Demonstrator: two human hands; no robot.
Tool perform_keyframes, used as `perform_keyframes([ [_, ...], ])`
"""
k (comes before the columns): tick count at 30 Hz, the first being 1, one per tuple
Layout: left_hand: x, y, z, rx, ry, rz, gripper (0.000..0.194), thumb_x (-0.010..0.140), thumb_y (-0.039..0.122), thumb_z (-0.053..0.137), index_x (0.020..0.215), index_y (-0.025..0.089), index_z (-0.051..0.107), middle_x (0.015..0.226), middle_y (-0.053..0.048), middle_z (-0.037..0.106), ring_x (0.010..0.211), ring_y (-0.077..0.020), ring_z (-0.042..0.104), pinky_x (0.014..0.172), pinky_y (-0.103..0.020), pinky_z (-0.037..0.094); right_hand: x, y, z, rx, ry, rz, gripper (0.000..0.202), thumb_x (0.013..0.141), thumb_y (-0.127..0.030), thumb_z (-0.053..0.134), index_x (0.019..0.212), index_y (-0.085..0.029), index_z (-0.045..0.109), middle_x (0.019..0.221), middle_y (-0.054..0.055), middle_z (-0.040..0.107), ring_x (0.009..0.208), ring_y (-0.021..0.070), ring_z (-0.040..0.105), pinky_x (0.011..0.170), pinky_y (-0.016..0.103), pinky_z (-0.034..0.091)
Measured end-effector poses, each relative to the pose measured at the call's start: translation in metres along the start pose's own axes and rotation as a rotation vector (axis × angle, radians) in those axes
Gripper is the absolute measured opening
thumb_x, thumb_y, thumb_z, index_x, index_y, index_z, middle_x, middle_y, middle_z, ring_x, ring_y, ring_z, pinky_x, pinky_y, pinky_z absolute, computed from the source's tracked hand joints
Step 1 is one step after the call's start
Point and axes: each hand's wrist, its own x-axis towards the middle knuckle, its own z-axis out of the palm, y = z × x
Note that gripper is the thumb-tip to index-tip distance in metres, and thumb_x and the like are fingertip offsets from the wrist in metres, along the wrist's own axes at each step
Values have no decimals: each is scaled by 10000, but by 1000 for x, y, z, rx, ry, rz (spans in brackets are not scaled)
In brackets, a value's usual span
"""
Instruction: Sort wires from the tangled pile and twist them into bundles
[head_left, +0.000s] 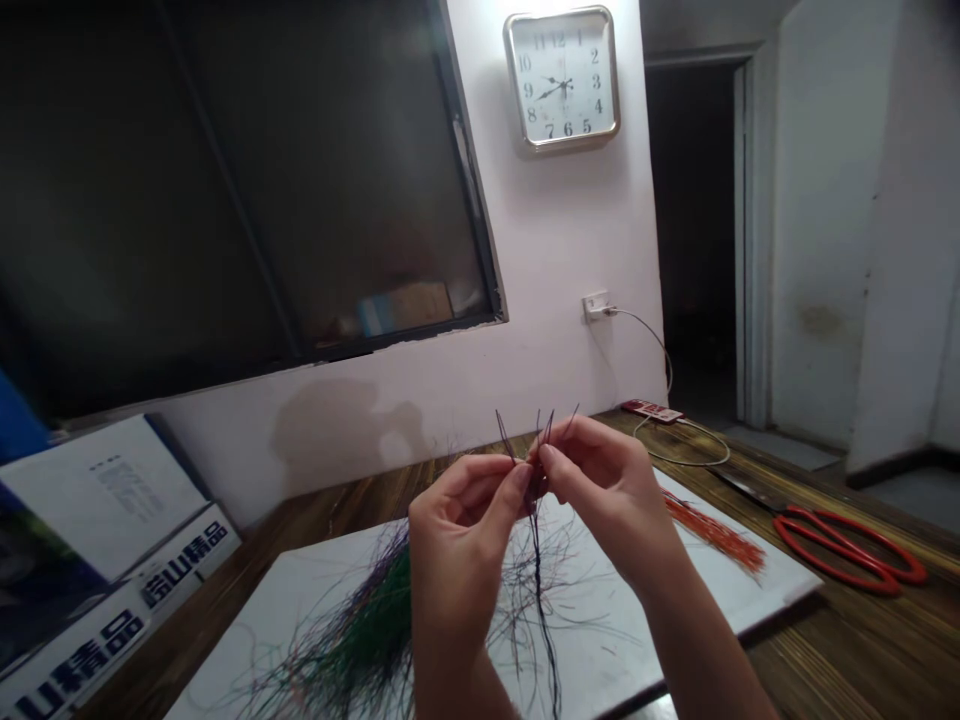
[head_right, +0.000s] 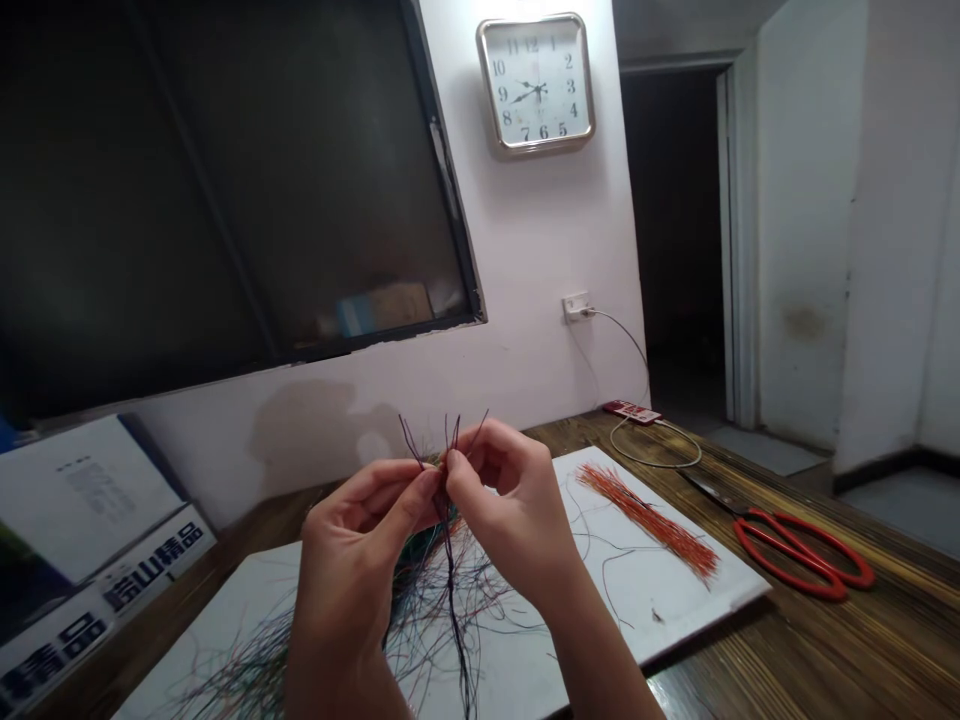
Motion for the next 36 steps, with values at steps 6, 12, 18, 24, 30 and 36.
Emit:
perform_keyframes([
  [6,0,-3,-1,-44,1,-12,124,716,244,735,785,170,663,729,-6,716,664,-98,669,636,-167,567,0,0,-4,39,-63,59,78,783,-239,634,755,-168,620,662,5,587,597,109,531,549,241,454],
  [12,0,-3,0,-66,7,-12,117,717,236,733,781,166,664,711,-8,711,640,-95,665,622,-168,567,-1,1,-5,46,-85,58,47,776,-209,637,781,-162,636,691,16,602,631,115,543,580,249,466],
  [18,0,-1,3,-87,38,-9,113,729,245,719,780,159,665,696,-17,704,635,-108,670,600,-181,573,-1,-4,-5,30,-83,37,65,794,-185,617,754,-148,652,669,6,604,618,86,540,536,188,436],
  [24,0,-4,3,-86,27,4,103,738,252,714,777,170,665,695,-14,703,622,-111,669,588,-186,573,-1,-2,-8,22,-121,20,68,806,-224,633,802,-160,654,693,8,596,638,104,529,571,231,448],
  [30,0,-2,3,-85,38,18,97,722,224,723,771,162,667,680,-17,701,610,-121,669,586,-200,582,-2,2,-8,14,-154,-16,35,791,-200,654,817,-177,646,700,-9,562,653,104,501,587,244,443],
  [36,-1,0,6,-61,50,28,87,716,210,727,759,164,667,675,-10,701,630,-107,673,593,-153,564,-1,3,-9,0,-140,-20,37,803,-205,638,820,-173,632,687,-5,569,640,113,515,577,257,453],
])
